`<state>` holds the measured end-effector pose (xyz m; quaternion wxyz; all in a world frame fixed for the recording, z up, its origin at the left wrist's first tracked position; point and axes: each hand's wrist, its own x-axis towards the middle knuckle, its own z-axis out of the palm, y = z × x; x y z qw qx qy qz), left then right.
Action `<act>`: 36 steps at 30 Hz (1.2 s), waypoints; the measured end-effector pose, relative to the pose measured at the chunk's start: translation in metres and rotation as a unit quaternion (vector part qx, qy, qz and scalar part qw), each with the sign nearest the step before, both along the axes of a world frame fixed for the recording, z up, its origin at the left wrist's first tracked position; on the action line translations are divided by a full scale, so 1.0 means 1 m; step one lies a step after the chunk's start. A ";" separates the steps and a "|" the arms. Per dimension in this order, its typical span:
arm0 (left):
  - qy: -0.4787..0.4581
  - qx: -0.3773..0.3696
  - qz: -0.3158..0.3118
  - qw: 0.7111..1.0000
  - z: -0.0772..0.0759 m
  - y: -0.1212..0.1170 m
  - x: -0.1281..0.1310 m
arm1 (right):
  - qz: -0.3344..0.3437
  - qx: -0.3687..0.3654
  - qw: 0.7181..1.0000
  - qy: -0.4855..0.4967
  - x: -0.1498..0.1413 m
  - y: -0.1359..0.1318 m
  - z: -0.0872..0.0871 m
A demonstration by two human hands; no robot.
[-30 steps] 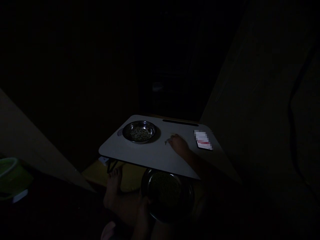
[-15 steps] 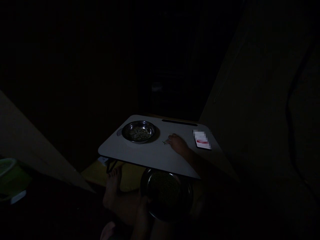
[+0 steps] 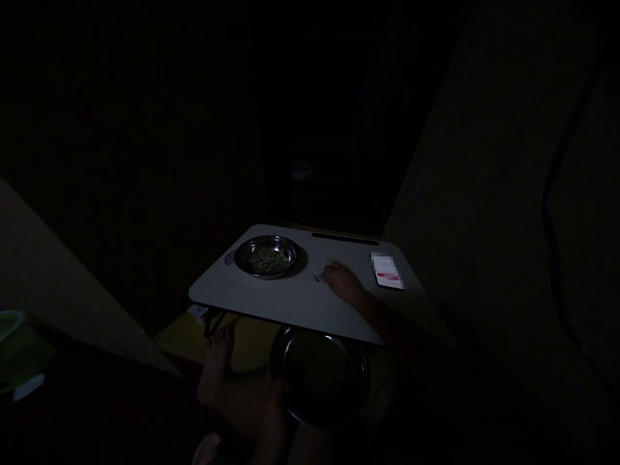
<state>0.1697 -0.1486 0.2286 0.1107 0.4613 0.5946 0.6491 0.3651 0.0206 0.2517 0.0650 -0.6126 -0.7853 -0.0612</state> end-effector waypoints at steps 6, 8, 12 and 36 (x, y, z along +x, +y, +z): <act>0.117 -0.003 0.010 0.993 -0.015 0.008 -0.014 | 0.007 -0.003 1.000 -0.006 -0.002 -0.003 0.002; 0.128 0.003 0.021 0.992 -0.015 0.008 -0.013 | 0.004 -0.007 1.000 -0.004 -0.003 -0.004 0.003; 0.137 0.017 0.041 0.990 -0.011 0.002 -0.004 | 0.017 -0.006 1.000 0.003 -0.007 -0.006 0.005; 0.036 -0.010 -0.031 0.999 -0.032 0.013 -0.020 | 0.204 0.001 0.976 0.074 -0.030 -0.018 0.001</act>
